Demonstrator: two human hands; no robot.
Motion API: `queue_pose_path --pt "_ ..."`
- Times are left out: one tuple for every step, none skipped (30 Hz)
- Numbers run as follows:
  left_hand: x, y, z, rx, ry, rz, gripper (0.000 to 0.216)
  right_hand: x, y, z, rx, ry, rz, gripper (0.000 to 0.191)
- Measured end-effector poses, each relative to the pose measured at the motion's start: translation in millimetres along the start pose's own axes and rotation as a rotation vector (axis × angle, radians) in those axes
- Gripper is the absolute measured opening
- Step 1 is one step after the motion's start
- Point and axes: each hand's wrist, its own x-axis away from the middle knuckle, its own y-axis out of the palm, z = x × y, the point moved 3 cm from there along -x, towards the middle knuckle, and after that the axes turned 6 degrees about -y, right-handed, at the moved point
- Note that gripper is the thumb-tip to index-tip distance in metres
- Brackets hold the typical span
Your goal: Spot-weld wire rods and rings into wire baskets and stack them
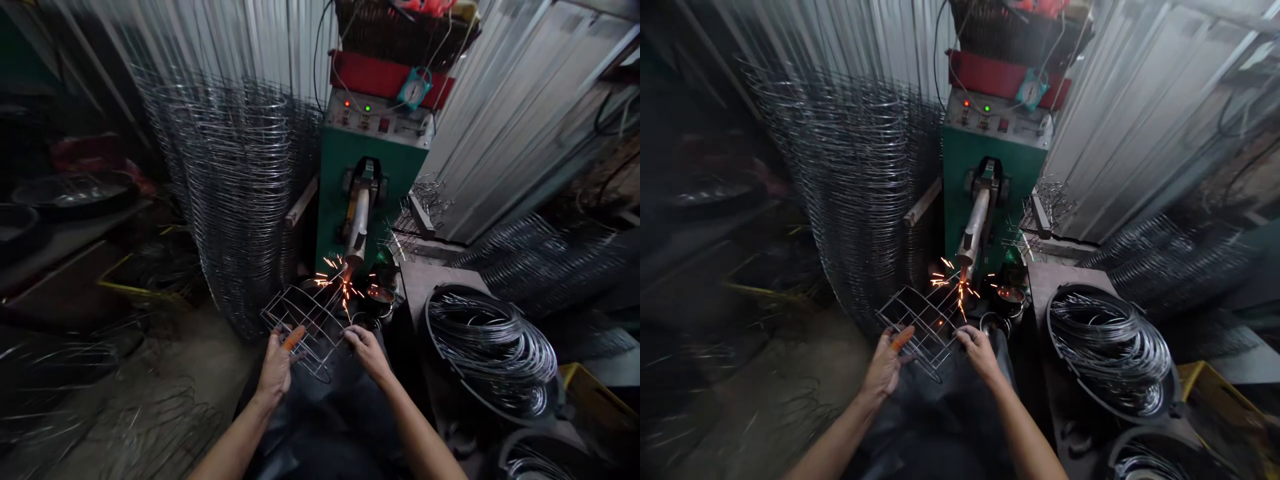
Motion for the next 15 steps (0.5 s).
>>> queue_pose_path --pt "-1 0 0 -0.005 -0.001 -0.004 0.046 1 1 0 -0.008 0.006 0.0 0.032" --pt "-2 -1 0 -0.008 0.0 -0.004 0.046 1 2 1 -0.016 0.014 -0.003 0.032" --pt "-4 -2 0 -0.011 0.005 -0.002 0.045 2 3 2 -0.021 0.022 -0.006 0.032" --pt "-7 -2 0 -0.013 0.014 -0.001 0.045 2 5 3 -0.02 0.027 -0.005 0.032" --pt "-10 -4 -1 -0.014 0.021 -0.004 0.044 2 7 4 -0.014 0.027 0.003 0.032" --pt "-13 -5 -2 -0.015 0.024 -0.013 0.043 2 9 5 -0.004 0.023 0.014 0.032" --pt "-15 -8 -2 -0.016 0.022 -0.026 0.043 2 12 5 0.007 0.017 0.021 0.032" --pt "-17 -11 -3 -0.018 0.013 -0.045 0.043 3 13 5 0.018 0.01 0.022 0.032" --pt "-17 -15 -4 -0.021 -0.003 -0.063 0.043 5 15 4 0.026 0.01 0.006 0.034" --pt "-17 -20 -4 -0.025 -0.019 -0.081 0.043 9 15 4 0.032 0.015 -0.033 0.036" --pt "-15 -25 -4 -0.033 -0.036 -0.094 0.043 15 15 4 0.042 0.019 -0.089 0.037" --pt "-11 -32 -3 -0.042 -0.052 -0.105 0.042 22 12 4 0.059 0.023 -0.152 0.037" --pt "-7 -38 -3 -0.048 -0.064 -0.115 0.042 30 8 6 0.086 0.032 -0.196 0.037" --pt "-1 -44 -3 -0.045 -0.071 -0.126 0.042 39 1 8 0.124 0.049 -0.214 0.038" --pt "6 -50 -4 -0.028 -0.076 -0.136 0.042 46 -8 10 0.17 0.075 -0.205 0.04"
